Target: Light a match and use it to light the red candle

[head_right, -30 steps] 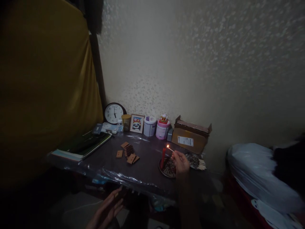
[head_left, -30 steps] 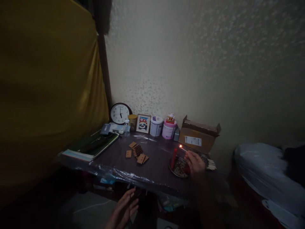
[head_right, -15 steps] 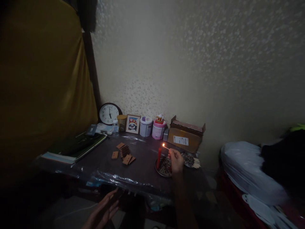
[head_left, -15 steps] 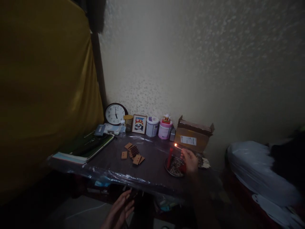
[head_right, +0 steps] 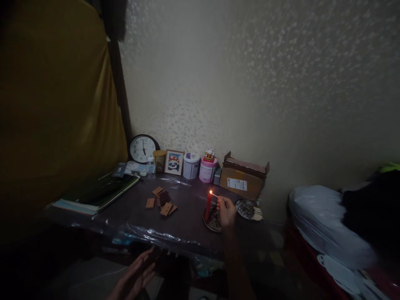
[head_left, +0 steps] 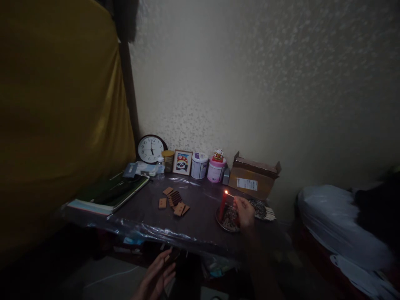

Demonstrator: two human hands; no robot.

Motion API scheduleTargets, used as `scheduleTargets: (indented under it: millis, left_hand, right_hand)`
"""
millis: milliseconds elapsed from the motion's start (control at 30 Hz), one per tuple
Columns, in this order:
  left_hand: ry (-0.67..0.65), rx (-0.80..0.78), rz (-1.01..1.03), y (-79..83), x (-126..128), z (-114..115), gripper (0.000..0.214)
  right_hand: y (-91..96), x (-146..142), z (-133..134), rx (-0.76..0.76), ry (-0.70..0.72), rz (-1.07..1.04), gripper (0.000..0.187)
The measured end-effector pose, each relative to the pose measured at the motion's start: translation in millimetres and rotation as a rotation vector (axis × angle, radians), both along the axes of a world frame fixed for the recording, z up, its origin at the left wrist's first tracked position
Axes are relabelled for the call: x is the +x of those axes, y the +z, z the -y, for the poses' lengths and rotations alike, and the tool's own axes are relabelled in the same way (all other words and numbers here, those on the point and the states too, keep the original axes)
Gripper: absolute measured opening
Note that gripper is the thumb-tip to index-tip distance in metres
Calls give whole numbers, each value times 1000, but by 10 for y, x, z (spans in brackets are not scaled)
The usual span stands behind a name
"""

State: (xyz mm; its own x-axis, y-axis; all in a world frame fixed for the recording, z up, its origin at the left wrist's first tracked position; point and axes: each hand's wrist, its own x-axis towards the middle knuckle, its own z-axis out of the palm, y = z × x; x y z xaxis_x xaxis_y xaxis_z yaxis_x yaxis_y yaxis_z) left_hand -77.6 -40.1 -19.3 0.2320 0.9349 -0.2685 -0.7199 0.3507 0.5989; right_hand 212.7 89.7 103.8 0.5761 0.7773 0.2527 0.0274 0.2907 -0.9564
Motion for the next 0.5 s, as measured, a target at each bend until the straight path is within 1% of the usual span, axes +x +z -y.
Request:
scheduleTargets:
  millis: [200,300,500]
  left_hand:
    - [16,-11,15,59,5,40,37]
    - [13,-19,19,70,3,39,34]
    - [0,-24,8,-34,-4,-26,36]
  right_hand:
    - [-16,-13,-16,-20,-6,-54,34]
    - [-17,-13,-15,-27,-5,-61,31]
    - [-7,-23,-13,-22,0,-67,31]
